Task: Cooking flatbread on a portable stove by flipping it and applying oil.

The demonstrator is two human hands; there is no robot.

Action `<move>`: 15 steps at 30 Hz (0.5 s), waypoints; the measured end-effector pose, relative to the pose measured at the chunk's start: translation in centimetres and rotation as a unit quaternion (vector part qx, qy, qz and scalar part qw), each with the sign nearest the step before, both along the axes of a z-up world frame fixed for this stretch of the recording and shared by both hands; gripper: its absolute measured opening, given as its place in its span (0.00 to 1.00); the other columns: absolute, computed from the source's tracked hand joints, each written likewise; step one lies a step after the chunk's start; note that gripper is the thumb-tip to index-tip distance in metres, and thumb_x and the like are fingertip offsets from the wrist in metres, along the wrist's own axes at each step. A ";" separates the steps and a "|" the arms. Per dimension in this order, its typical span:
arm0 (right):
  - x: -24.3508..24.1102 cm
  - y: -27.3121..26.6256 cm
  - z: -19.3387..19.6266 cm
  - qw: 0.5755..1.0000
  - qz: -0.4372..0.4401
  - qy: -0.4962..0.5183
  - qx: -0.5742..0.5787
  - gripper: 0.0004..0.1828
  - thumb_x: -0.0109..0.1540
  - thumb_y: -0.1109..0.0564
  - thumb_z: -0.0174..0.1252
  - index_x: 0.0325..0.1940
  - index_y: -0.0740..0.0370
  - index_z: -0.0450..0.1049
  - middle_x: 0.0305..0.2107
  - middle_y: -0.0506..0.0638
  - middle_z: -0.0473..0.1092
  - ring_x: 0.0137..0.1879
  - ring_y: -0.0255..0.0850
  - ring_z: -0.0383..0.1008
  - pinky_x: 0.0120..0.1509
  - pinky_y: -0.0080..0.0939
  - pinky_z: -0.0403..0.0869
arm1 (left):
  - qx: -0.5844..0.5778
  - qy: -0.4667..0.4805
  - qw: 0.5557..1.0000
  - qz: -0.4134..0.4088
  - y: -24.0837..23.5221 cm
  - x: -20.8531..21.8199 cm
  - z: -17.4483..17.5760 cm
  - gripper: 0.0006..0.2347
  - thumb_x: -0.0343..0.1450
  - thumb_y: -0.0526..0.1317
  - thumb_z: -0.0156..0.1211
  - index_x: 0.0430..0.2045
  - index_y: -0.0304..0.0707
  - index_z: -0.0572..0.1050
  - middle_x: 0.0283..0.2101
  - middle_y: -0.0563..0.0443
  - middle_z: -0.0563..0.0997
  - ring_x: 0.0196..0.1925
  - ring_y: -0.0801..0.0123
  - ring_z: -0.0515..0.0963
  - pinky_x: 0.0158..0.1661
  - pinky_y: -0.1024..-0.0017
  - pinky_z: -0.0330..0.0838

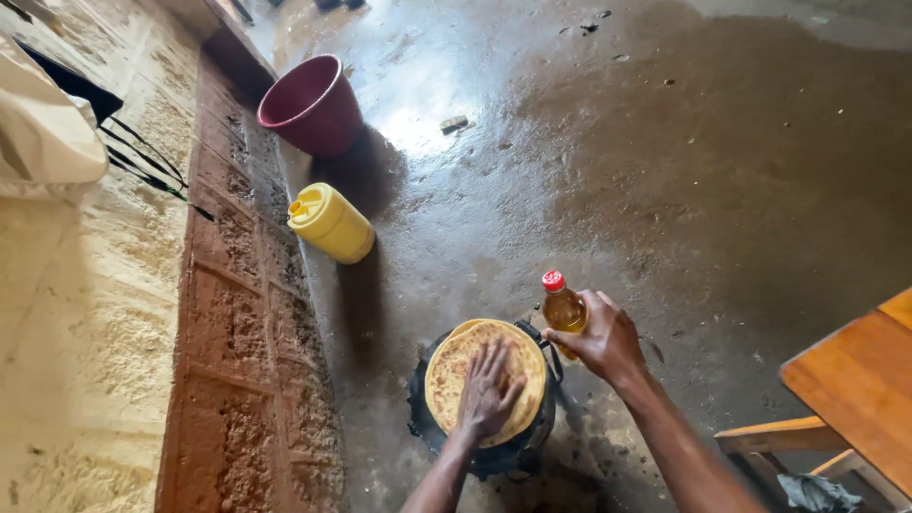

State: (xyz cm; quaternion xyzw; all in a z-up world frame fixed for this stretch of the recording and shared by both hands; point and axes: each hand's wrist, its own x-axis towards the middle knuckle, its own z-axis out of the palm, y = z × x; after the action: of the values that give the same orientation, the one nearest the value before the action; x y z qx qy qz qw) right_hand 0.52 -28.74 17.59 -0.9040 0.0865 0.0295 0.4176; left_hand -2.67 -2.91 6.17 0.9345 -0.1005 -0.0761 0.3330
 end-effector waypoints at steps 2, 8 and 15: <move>-0.2 -0.2 1.3 1.000 -0.001 0.015 0.008 0.35 0.49 0.32 0.78 0.52 0.50 0.78 0.44 0.48 0.77 0.49 0.46 0.79 0.50 0.48 0.76 | 0.078 -0.078 0.985 -0.130 1.3 0.5 0.0 0.31 0.77 0.59 0.48 0.77 0.49 0.57 0.81 0.47 0.53 0.84 0.53 0.44 0.77 0.53 0.35; 0.1 -0.6 0.2 1.000 -0.013 0.004 -0.022 0.34 0.47 0.33 0.78 0.50 0.48 0.78 0.43 0.48 0.77 0.51 0.50 0.79 0.51 0.51 0.73 | -0.094 -0.092 0.981 0.141 -0.2 1.6 -5.7 0.31 0.79 0.57 0.44 0.76 0.41 0.56 0.81 0.42 0.54 0.84 0.55 0.48 0.77 0.57 0.39; -1.2 -0.3 2.4 1.000 0.010 0.008 0.023 0.39 0.49 0.35 0.79 0.56 0.56 0.76 0.45 0.56 0.75 0.59 0.57 0.78 0.64 0.56 0.76 | 0.178 -0.154 0.971 0.034 2.0 1.1 -4.5 0.30 0.76 0.62 0.52 0.72 0.51 0.67 0.75 0.44 0.68 0.77 0.47 0.65 0.71 0.44 0.59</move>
State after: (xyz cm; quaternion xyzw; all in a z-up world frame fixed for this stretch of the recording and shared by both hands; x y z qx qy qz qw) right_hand -0.67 -29.08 19.95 -0.8946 0.0801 0.0433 0.4376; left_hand -1.57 -0.88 1.66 0.9821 -0.1036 0.0635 0.1437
